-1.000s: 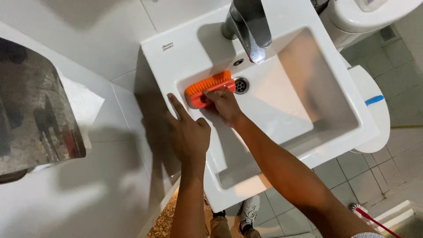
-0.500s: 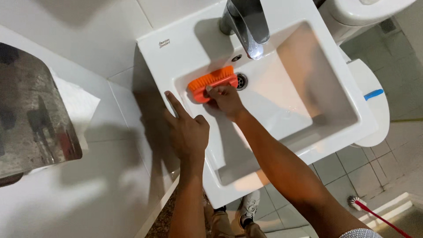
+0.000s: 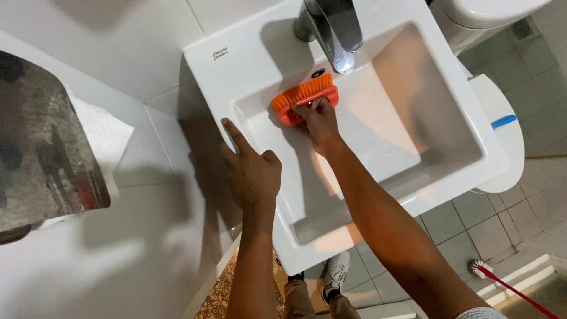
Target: The person scrubs a white bathroom sink with an orange brush, focusing on the basin and faucet area. They then rinse the sink with water from the tap and place the brush on the toilet tank.
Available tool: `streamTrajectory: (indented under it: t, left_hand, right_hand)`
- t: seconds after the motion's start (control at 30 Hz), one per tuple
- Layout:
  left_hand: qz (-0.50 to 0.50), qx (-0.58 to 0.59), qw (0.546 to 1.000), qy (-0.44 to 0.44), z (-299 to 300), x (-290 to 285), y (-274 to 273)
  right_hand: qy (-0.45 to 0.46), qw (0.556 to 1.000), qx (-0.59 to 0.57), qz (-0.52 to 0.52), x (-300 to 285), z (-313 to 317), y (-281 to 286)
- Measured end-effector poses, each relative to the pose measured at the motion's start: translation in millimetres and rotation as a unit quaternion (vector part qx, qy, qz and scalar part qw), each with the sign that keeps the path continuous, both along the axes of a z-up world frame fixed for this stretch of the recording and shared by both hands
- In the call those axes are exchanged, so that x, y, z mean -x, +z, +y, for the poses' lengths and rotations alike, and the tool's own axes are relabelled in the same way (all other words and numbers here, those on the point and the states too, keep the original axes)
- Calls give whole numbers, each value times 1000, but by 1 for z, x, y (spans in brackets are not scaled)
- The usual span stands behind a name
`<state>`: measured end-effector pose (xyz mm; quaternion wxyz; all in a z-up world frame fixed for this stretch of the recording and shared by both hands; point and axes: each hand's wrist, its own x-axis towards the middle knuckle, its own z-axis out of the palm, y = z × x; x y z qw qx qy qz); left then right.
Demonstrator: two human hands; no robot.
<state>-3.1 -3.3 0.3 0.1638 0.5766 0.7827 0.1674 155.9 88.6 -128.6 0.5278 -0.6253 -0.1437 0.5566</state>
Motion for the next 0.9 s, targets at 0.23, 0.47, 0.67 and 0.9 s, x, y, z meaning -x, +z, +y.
streamTrajectory:
  t: [0.23,0.47,0.67,0.9]
  left_hand:
    - [-14,12,1000,5,-2,-4,9]
    - [33,-25,999,-16,2,0,-12]
    - [40,-27,999,-25,0,0,-16]
    - [57,-101,993,-35,2,2,-24]
  right_hand:
    - [-91,995,-16,-43,-36,14,-11]
    - [-27,998,14,-47,-6,4,30]
    - [-36,996,-15,-84,-7,3,19]
    - [-29,998,-1,-61,-25,11,14]
